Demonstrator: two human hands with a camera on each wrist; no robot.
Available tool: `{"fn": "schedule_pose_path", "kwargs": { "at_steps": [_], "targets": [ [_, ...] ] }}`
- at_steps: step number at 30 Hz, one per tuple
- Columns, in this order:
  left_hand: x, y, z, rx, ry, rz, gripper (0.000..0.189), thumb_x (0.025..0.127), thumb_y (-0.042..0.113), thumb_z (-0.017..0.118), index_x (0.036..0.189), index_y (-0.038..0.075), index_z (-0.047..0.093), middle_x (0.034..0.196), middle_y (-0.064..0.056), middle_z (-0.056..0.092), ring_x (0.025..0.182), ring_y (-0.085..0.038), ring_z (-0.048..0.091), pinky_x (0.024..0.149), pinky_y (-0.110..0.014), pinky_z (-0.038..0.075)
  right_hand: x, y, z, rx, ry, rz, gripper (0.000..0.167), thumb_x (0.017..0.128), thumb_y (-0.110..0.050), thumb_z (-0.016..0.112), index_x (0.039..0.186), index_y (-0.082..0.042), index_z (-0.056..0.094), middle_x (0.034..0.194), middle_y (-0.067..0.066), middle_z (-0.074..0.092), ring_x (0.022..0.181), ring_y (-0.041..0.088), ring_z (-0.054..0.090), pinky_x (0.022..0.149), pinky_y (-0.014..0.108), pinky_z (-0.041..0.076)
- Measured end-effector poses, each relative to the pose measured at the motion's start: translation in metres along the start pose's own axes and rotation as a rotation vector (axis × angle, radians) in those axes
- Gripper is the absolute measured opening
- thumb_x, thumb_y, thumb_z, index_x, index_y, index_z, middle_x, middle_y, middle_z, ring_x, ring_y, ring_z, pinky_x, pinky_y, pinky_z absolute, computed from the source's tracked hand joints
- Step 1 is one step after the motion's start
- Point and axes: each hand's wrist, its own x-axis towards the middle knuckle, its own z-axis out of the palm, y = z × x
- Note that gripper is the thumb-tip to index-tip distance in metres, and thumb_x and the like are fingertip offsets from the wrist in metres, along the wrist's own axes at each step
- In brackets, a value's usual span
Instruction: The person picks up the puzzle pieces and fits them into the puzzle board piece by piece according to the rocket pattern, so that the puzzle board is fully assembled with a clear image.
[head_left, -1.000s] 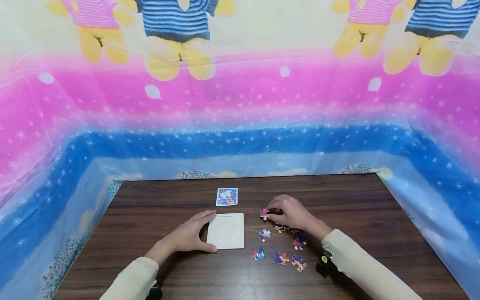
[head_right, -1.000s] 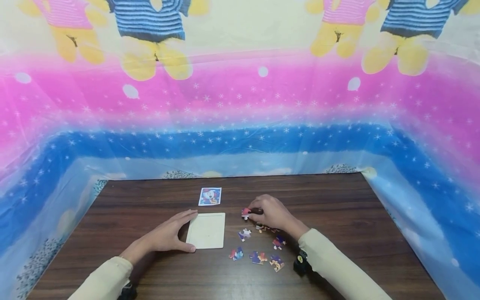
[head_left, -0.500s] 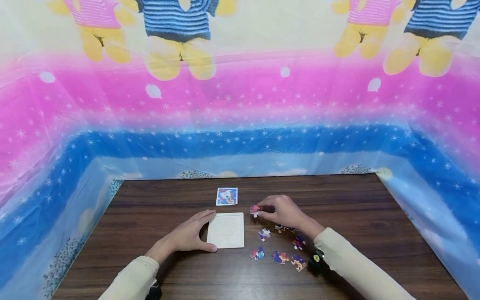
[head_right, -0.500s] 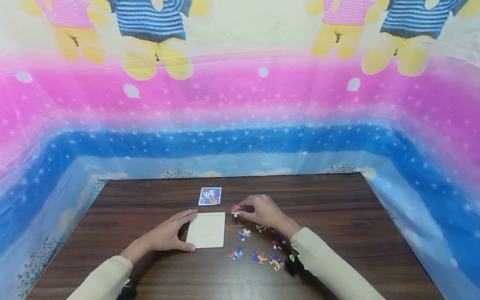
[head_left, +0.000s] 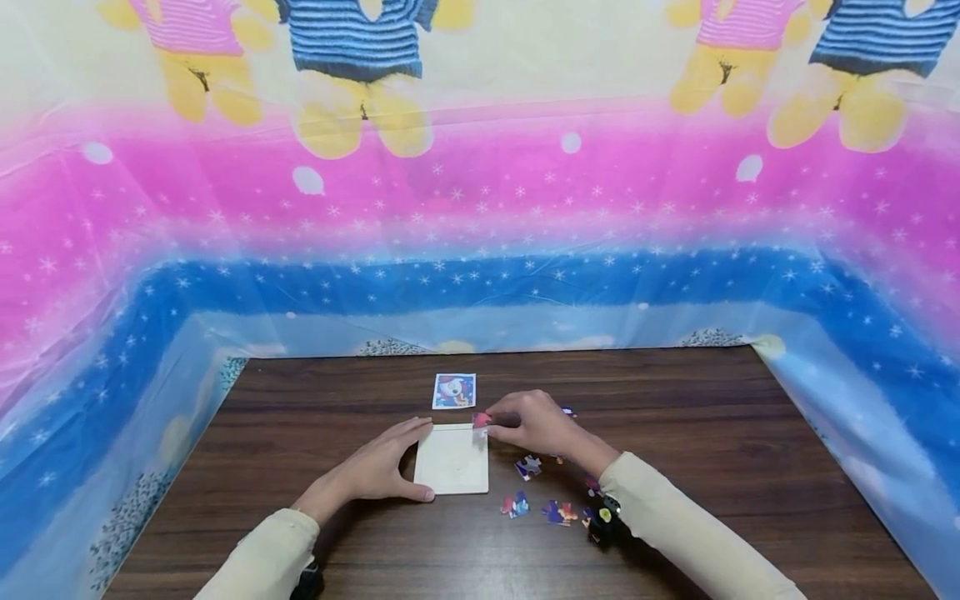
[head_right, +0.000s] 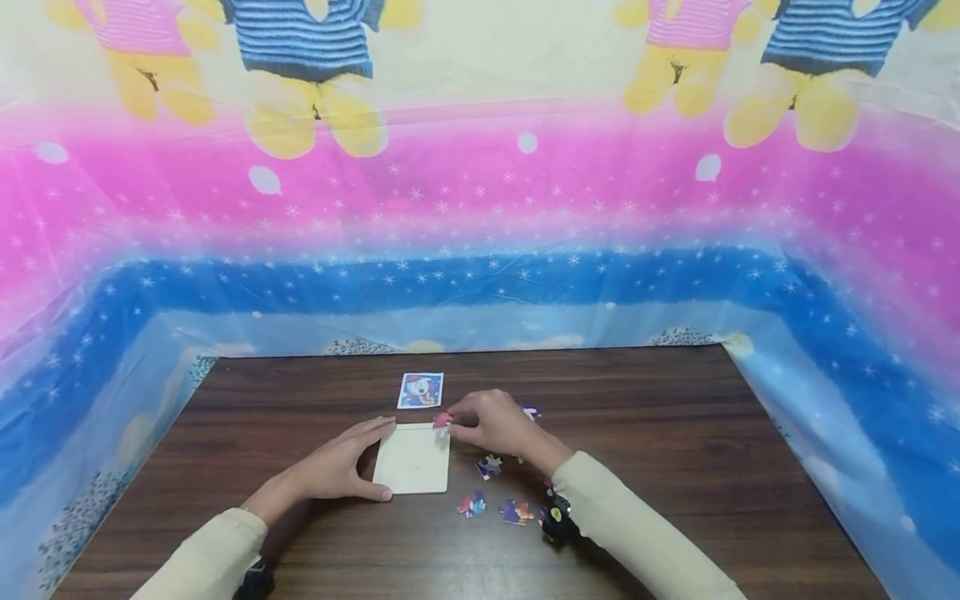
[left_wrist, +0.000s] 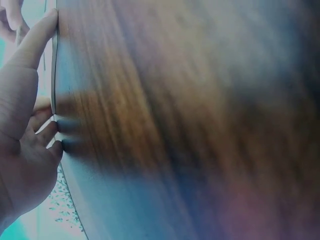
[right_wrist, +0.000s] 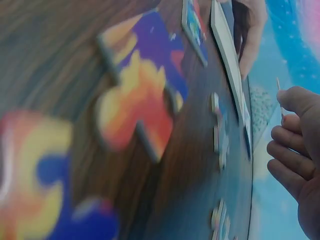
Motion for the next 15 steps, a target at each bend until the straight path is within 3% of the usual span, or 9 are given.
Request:
{"fn": "schedule_pose_path", "kwargs": {
  "at_steps": [5,9,12,15],
  "targets": [
    [0.001,0.0,0.0,-0.002,-0.001,-0.003,0.108,0.078,0.061,0.082,0.159,0.007,0.035,0.166,-0.01,0.032,0.154,-0.033,0.025,0.117,-0.059,0.033,0.011,-0.01,0.008,0.018,-0.008,-0.033,0.027,0.098,-0.029,0.071,0.119,-0.013,0.078,0.113,0.001,0.076,0.098,0.01,0.071,0.081,0.027,0.058],
    [0.001,-0.001,0.0,-0.001,-0.002,-0.005,0.108,0.079,0.062,0.081,0.16,0.007,0.035,0.166,-0.01,0.032,0.154,-0.033,0.025,0.117,-0.058,0.033,0.017,-0.019,0.015,0.026,-0.028,-0.016,0.028,0.098,-0.029,0.071,0.119,-0.013,0.078,0.112,0.001,0.076,0.078,0.008,0.068,0.072,0.023,0.055],
    [0.001,-0.002,0.001,-0.004,-0.003,-0.006,0.109,0.078,0.063,0.081,0.16,0.007,0.035,0.166,-0.01,0.032,0.154,-0.033,0.025,0.117,-0.058,0.032,0.022,-0.024,0.02,0.011,-0.048,0.004,0.028,0.098,-0.031,0.071,0.119,-0.014,0.078,0.112,0.0,0.076,0.072,0.004,0.064,0.069,0.022,0.051],
    [0.002,-0.002,0.001,-0.006,-0.003,-0.007,0.109,0.078,0.063,0.082,0.16,0.007,0.035,0.165,-0.01,0.032,0.154,-0.033,0.025,0.117,-0.058,0.033,0.027,-0.026,0.025,-0.028,-0.058,0.007,0.027,0.097,-0.032,0.071,0.117,-0.016,0.079,0.112,-0.001,0.077,0.083,0.004,0.068,0.075,0.023,0.055]
  ]
}}
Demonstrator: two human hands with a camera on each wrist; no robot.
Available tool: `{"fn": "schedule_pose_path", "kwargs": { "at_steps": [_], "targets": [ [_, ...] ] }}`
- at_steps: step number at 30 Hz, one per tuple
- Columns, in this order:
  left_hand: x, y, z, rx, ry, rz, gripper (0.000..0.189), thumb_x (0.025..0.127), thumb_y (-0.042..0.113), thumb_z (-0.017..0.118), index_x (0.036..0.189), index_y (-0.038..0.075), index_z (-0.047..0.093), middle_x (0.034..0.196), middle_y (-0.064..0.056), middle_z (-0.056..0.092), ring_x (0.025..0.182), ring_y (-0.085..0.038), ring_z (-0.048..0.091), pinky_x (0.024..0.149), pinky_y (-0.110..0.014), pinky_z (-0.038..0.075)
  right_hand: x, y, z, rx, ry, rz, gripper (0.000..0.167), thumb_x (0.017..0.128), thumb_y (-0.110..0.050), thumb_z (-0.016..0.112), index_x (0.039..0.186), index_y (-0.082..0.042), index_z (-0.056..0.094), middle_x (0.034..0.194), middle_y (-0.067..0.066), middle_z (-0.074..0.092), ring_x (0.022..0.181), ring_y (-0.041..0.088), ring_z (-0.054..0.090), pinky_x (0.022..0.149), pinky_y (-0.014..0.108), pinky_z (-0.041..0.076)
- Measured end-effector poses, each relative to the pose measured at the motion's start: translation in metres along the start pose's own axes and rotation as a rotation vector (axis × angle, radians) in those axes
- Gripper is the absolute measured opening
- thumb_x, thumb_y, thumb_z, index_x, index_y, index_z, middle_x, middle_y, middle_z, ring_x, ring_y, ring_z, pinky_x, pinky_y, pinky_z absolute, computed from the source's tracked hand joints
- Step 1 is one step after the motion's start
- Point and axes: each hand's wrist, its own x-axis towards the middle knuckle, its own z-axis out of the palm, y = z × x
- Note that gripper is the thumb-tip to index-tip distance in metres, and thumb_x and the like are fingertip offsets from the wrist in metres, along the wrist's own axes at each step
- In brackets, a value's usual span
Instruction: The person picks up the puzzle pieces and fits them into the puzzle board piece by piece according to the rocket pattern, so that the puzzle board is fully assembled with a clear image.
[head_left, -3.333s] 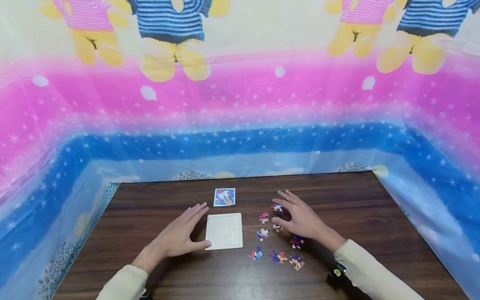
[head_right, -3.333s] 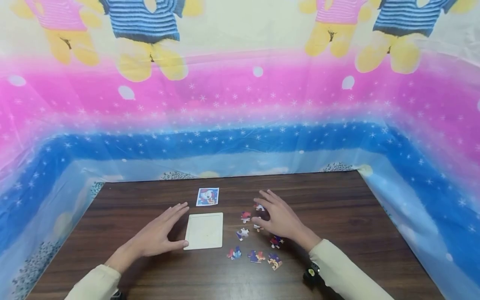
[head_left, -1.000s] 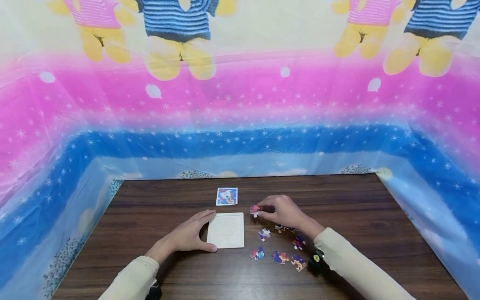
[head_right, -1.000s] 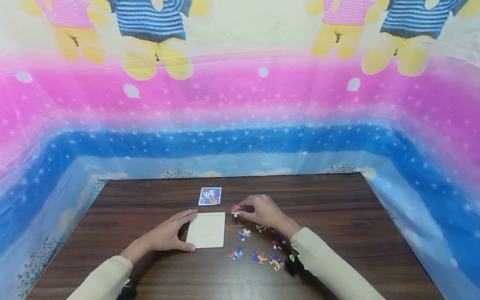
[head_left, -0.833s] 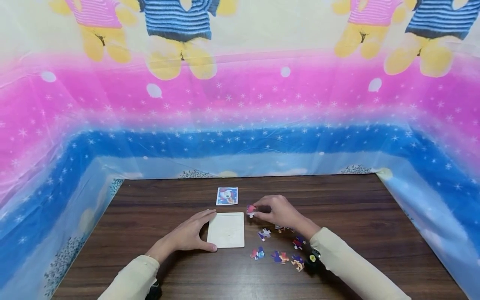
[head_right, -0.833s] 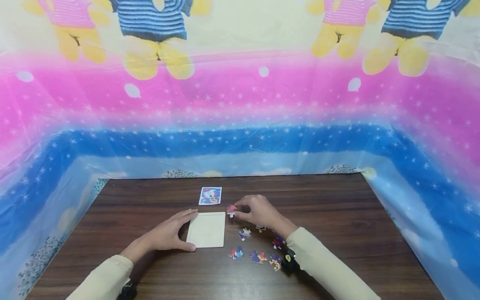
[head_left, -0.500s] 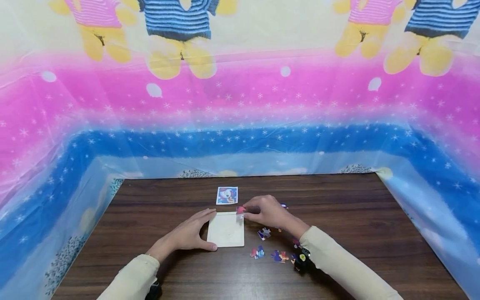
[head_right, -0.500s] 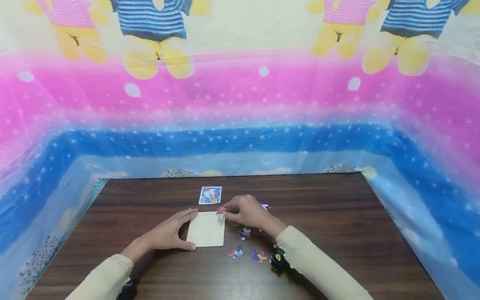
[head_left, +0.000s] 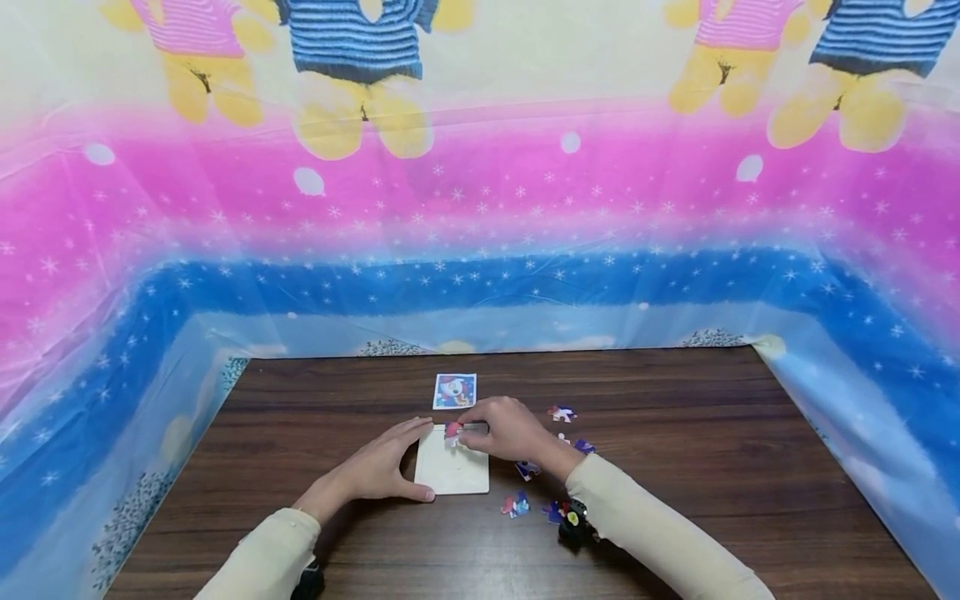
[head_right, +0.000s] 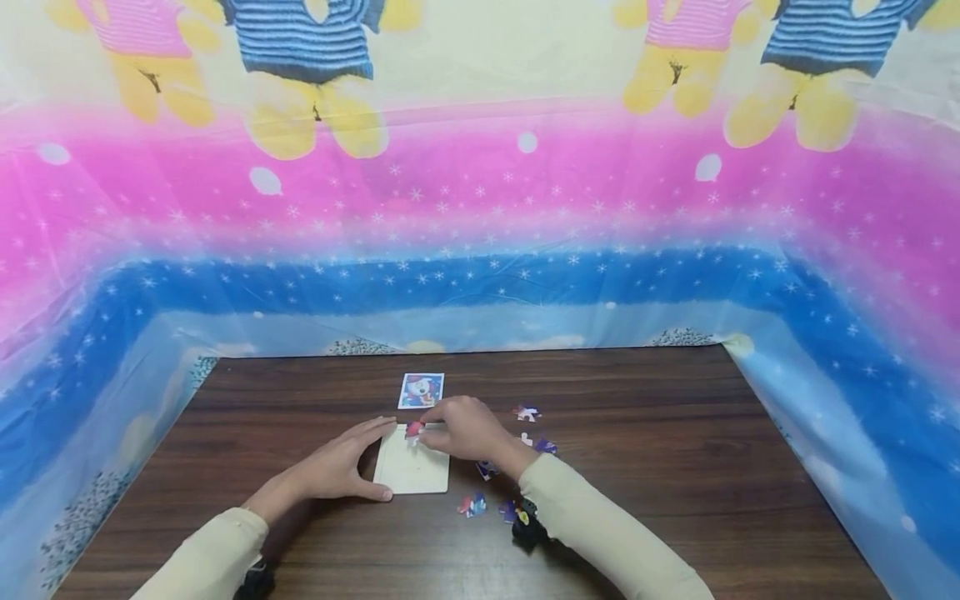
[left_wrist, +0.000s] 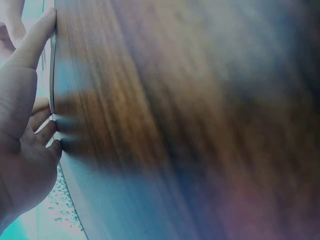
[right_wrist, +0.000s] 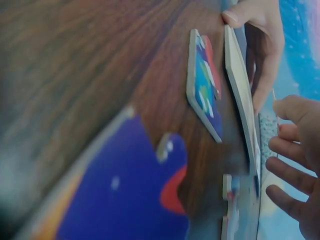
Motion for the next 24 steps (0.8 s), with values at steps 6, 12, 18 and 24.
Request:
{"fn": "schedule_pose_path", "kwargs": {
  "at_steps": [6,12,18,24],
  "targets": [
    [0.0,0.0,0.0,0.002,-0.001,-0.003,0.11,0.078,0.063,0.082,0.16,0.006,0.034,0.165,-0.011,0.032,0.154,-0.034,0.025,0.117,-0.058,0.033,0.009,-0.003,0.011,-0.051,0.005,-0.008,0.023,0.094,-0.031,0.074,0.111,-0.016,0.081,0.106,-0.003,0.078,0.094,0.01,0.071,0.082,0.028,0.057],
    [-0.001,0.0,0.0,0.008,-0.003,0.001,0.111,0.078,0.063,0.081,0.16,0.006,0.033,0.165,-0.012,0.031,0.154,-0.034,0.024,0.117,-0.059,0.033,0.016,-0.006,0.019,-0.103,0.001,-0.011,0.023,0.092,-0.03,0.076,0.109,-0.017,0.081,0.106,-0.003,0.077,0.1,0.014,0.071,0.085,0.03,0.058],
    [-0.001,0.0,0.0,0.008,-0.003,0.002,0.111,0.078,0.063,0.081,0.16,0.007,0.033,0.166,-0.011,0.031,0.154,-0.034,0.023,0.118,-0.058,0.032,0.021,-0.011,0.022,-0.144,-0.024,0.012,0.025,0.091,-0.034,0.077,0.111,-0.019,0.081,0.111,-0.002,0.076,0.105,0.018,0.07,0.085,0.031,0.058],
    [-0.002,-0.001,0.0,-0.001,-0.005,0.001,0.11,0.078,0.063,0.081,0.161,0.008,0.032,0.167,-0.011,0.03,0.154,-0.033,0.023,0.117,-0.059,0.032,0.021,-0.015,0.022,-0.151,-0.039,0.055,0.027,0.091,-0.037,0.078,0.111,-0.019,0.081,0.114,-0.001,0.075,0.109,0.018,0.069,0.085,0.031,0.058]
  ]
}}
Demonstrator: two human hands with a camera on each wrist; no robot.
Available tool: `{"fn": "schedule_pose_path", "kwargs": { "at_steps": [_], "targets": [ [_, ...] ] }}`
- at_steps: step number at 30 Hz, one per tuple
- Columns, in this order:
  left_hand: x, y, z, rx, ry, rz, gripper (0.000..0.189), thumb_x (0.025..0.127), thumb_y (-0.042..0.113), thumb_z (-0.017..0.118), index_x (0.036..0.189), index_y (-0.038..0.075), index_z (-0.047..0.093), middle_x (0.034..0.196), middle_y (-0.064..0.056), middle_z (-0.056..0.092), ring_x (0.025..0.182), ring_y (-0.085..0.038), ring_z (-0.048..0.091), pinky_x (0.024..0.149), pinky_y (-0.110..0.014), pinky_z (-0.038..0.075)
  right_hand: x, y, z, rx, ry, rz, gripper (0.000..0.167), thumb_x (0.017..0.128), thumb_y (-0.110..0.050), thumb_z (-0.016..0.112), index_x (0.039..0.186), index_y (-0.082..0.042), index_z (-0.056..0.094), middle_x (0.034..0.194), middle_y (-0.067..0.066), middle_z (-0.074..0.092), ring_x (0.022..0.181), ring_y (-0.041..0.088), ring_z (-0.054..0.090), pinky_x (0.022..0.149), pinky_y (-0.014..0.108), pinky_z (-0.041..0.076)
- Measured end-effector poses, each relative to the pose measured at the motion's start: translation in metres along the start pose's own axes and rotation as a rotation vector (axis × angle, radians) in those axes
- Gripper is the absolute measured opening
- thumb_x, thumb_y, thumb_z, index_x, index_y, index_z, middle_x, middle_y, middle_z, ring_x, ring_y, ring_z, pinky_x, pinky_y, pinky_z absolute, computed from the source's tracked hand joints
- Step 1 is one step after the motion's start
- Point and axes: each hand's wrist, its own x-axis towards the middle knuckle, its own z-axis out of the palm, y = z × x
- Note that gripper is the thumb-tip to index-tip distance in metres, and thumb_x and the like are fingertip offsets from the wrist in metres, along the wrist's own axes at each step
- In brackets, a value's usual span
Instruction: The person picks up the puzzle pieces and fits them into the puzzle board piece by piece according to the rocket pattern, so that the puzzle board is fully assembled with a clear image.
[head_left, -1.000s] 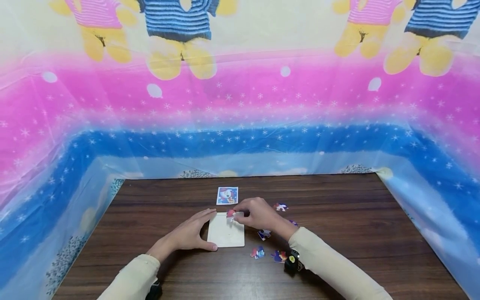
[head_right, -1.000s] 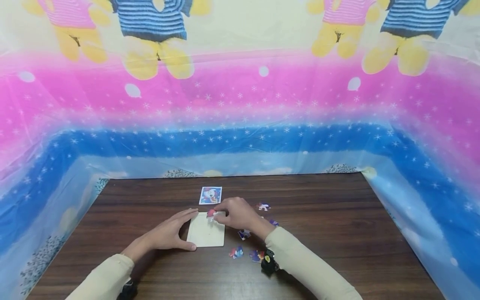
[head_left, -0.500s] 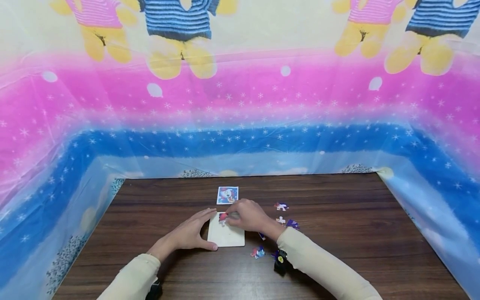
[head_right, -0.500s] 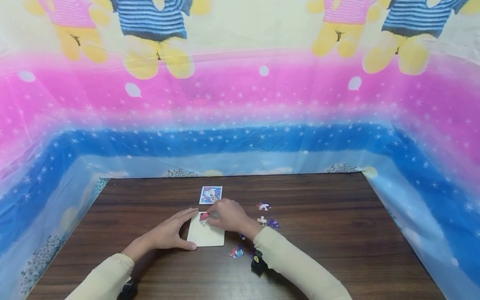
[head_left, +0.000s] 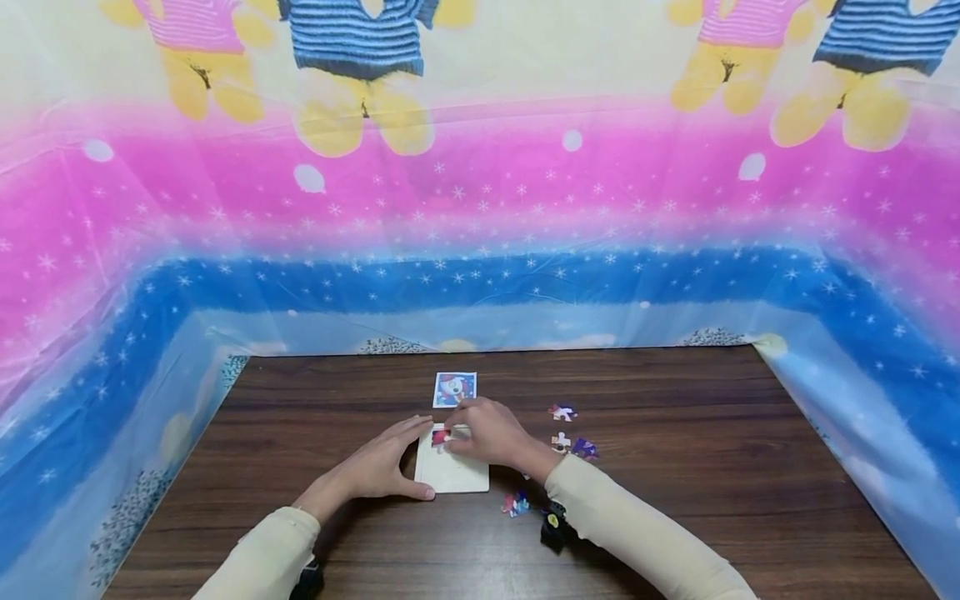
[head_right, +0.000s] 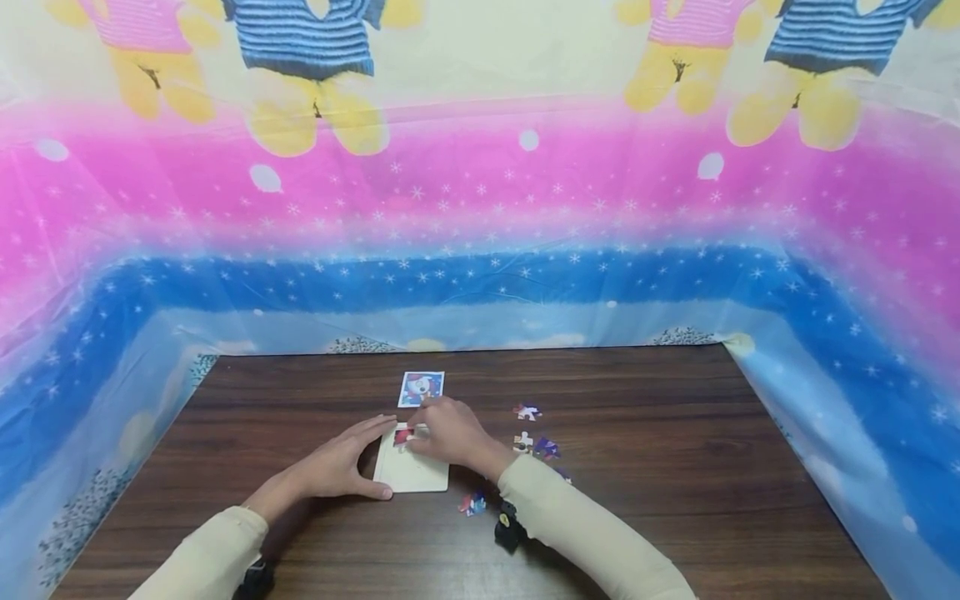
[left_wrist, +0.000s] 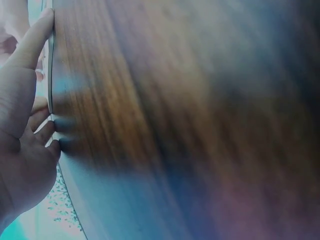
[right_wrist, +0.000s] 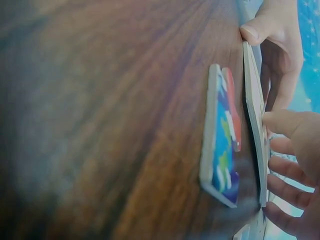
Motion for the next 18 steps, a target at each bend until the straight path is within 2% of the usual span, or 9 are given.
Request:
{"fn": "schedule_pose_path", "kwargs": {
  "at_steps": [5,13,18],
  "targets": [
    [-0.0006,0.0004,0.0004,-0.007,0.004,-0.002,0.11,0.078,0.064,0.08,0.161,0.009,0.032,0.167,-0.01,0.03,0.155,-0.034,0.023,0.117,-0.06,0.032,-0.0003,-0.0016,0.0013,0.009,0.029,0.019,0.02,0.091,-0.036,0.078,0.102,-0.02,0.082,0.105,-0.005,0.075,0.099,0.015,0.069,0.079,0.028,0.057],
    [-0.0014,0.001,0.0002,-0.016,0.002,0.002,0.11,0.079,0.063,0.08,0.161,0.008,0.032,0.167,-0.01,0.029,0.155,-0.034,0.021,0.117,-0.062,0.03,0.0037,-0.0057,0.0056,0.002,0.065,0.041,0.019,0.09,-0.037,0.079,0.099,-0.021,0.083,0.103,-0.006,0.078,0.106,0.019,0.07,0.077,0.029,0.058],
    [-0.0008,0.0007,0.001,-0.008,0.006,0.004,0.11,0.078,0.064,0.081,0.16,0.007,0.033,0.166,-0.01,0.03,0.155,-0.034,0.022,0.118,-0.061,0.03,0.0058,-0.0083,0.0048,-0.004,0.047,0.048,0.02,0.09,-0.038,0.08,0.1,-0.021,0.083,0.104,-0.005,0.077,0.101,0.015,0.07,0.075,0.027,0.057]
  ]
}}
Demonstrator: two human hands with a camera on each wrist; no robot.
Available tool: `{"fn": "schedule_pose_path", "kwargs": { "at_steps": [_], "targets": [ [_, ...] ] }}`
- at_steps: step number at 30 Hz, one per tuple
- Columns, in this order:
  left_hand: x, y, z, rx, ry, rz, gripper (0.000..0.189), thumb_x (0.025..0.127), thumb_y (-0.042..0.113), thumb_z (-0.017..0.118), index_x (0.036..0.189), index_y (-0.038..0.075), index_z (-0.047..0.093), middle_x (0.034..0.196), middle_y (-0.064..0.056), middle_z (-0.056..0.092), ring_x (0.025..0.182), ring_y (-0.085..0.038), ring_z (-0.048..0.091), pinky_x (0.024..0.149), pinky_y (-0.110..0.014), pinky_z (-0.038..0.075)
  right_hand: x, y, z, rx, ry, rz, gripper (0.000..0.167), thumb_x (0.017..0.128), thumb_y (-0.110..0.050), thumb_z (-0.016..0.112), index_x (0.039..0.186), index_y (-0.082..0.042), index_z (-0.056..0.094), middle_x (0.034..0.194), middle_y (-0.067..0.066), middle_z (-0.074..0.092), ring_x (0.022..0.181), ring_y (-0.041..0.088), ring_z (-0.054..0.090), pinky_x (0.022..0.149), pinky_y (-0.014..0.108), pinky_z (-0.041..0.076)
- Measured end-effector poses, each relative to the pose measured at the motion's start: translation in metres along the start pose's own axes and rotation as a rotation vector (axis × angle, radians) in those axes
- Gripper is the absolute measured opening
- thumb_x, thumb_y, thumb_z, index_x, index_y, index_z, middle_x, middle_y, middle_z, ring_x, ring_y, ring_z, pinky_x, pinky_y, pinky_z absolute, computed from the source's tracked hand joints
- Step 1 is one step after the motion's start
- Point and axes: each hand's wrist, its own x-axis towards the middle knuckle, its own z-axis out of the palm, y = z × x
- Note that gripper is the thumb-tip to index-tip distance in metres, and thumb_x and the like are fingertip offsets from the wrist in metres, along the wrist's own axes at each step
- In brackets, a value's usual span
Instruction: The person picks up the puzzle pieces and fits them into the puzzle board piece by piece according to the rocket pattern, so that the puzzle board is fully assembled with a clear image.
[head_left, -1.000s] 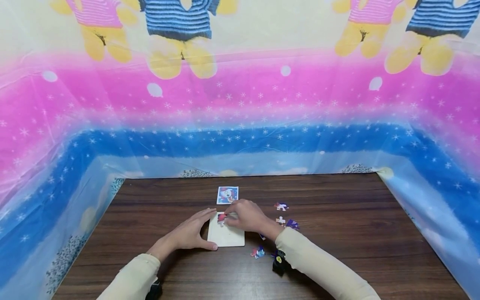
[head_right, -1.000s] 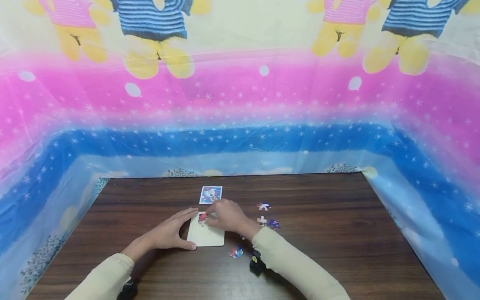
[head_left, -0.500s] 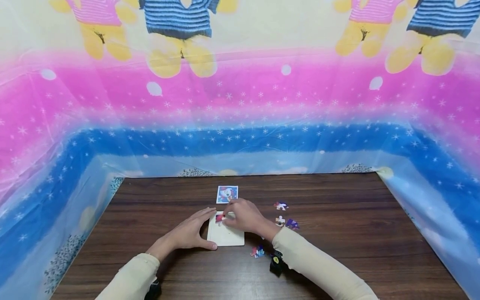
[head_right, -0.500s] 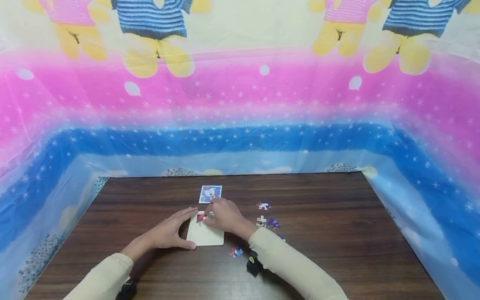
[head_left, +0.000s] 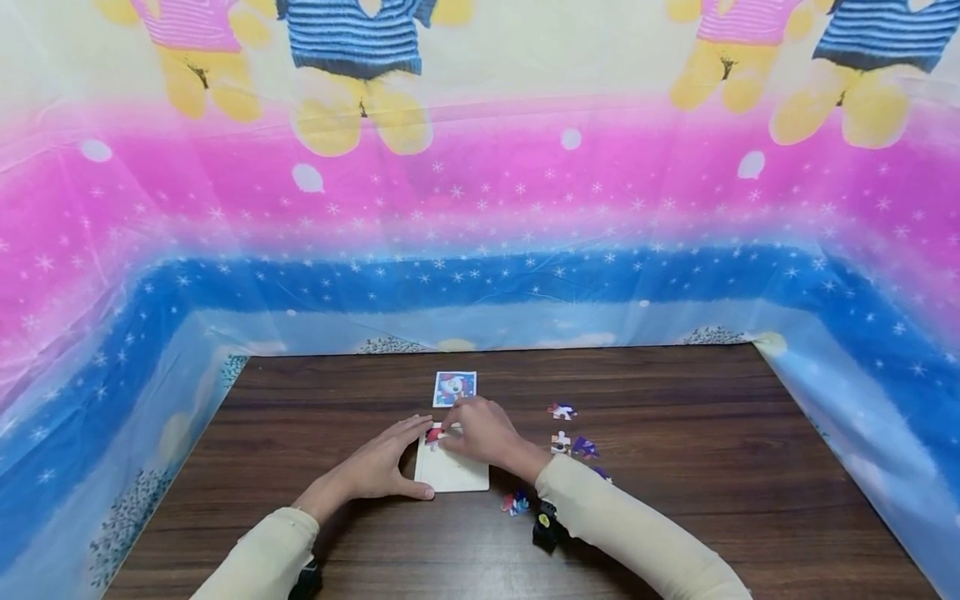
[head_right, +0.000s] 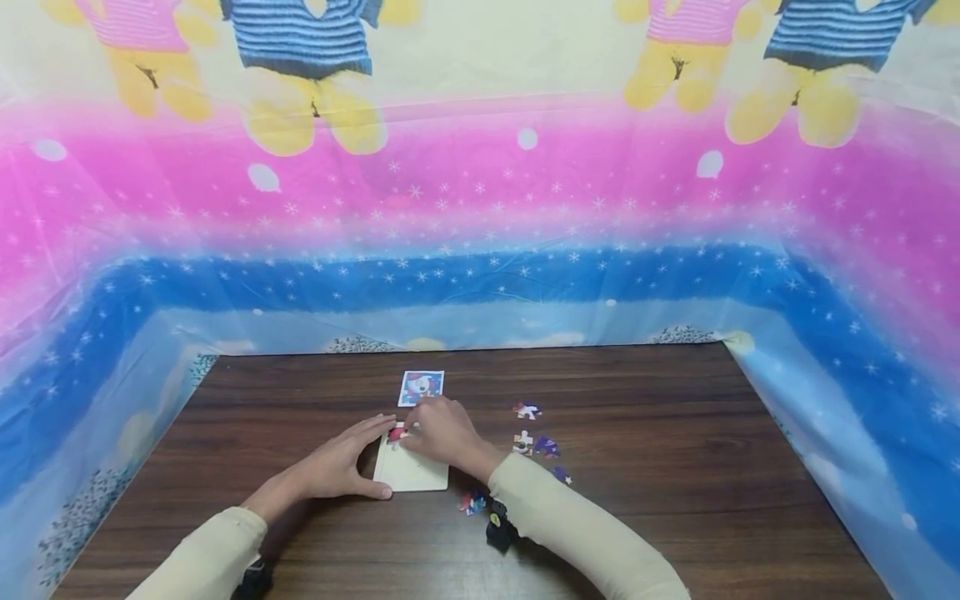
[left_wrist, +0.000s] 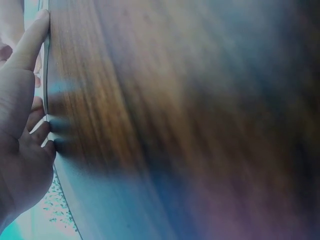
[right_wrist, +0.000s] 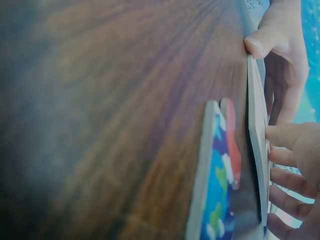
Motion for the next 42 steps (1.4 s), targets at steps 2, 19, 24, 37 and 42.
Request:
{"fn": "schedule_pose_path", "kwargs": {
  "at_steps": [2,19,24,37,42],
  "targets": [
    [0.001,0.0,0.0,0.003,-0.001,-0.001,0.11,0.078,0.063,0.081,0.16,0.007,0.033,0.166,-0.01,0.03,0.155,-0.034,0.022,0.118,-0.061,0.03,0.0,0.0,-0.002,0.007,-0.008,0.001,0.021,0.09,-0.037,0.079,0.101,-0.02,0.083,0.106,-0.005,0.077,0.105,0.016,0.07,0.079,0.028,0.058],
    [0.0,0.001,0.001,0.014,-0.007,0.0,0.11,0.078,0.065,0.08,0.161,0.01,0.033,0.167,-0.008,0.029,0.156,-0.033,0.02,0.119,-0.061,0.028,-0.056,0.047,-0.053,0.283,0.068,0.052,0.042,0.099,-0.038,0.069,0.132,-0.012,0.071,0.131,0.003,0.07,0.125,0.022,0.063,0.105,0.045,0.051],
    [0.001,0.0,0.001,0.02,-0.012,0.018,0.11,0.079,0.065,0.079,0.161,0.009,0.033,0.167,-0.008,0.029,0.156,-0.034,0.02,0.119,-0.061,0.028,-0.073,0.074,-0.062,0.271,0.117,0.106,0.046,0.097,-0.042,0.071,0.131,-0.013,0.071,0.13,0.004,0.07,0.109,0.022,0.07,0.097,0.044,0.055],
    [0.002,0.001,0.001,0.015,-0.003,0.02,0.11,0.078,0.064,0.081,0.16,0.007,0.034,0.167,-0.009,0.031,0.155,-0.034,0.021,0.119,-0.06,0.028,-0.112,0.144,-0.072,0.199,0.174,0.184,0.045,0.094,-0.04,0.075,0.127,-0.01,0.073,0.125,0.008,0.072,0.118,0.031,0.067,0.096,0.054,0.054],
    [0.002,0.001,0.001,0.017,-0.002,0.017,0.11,0.077,0.064,0.081,0.16,0.007,0.035,0.166,-0.009,0.031,0.155,-0.034,0.021,0.119,-0.06,0.028,-0.118,0.157,-0.071,0.177,0.146,0.191,0.044,0.091,-0.037,0.079,0.125,-0.009,0.074,0.122,0.009,0.073,0.115,0.031,0.068,0.096,0.053,0.054]
  ]
}}
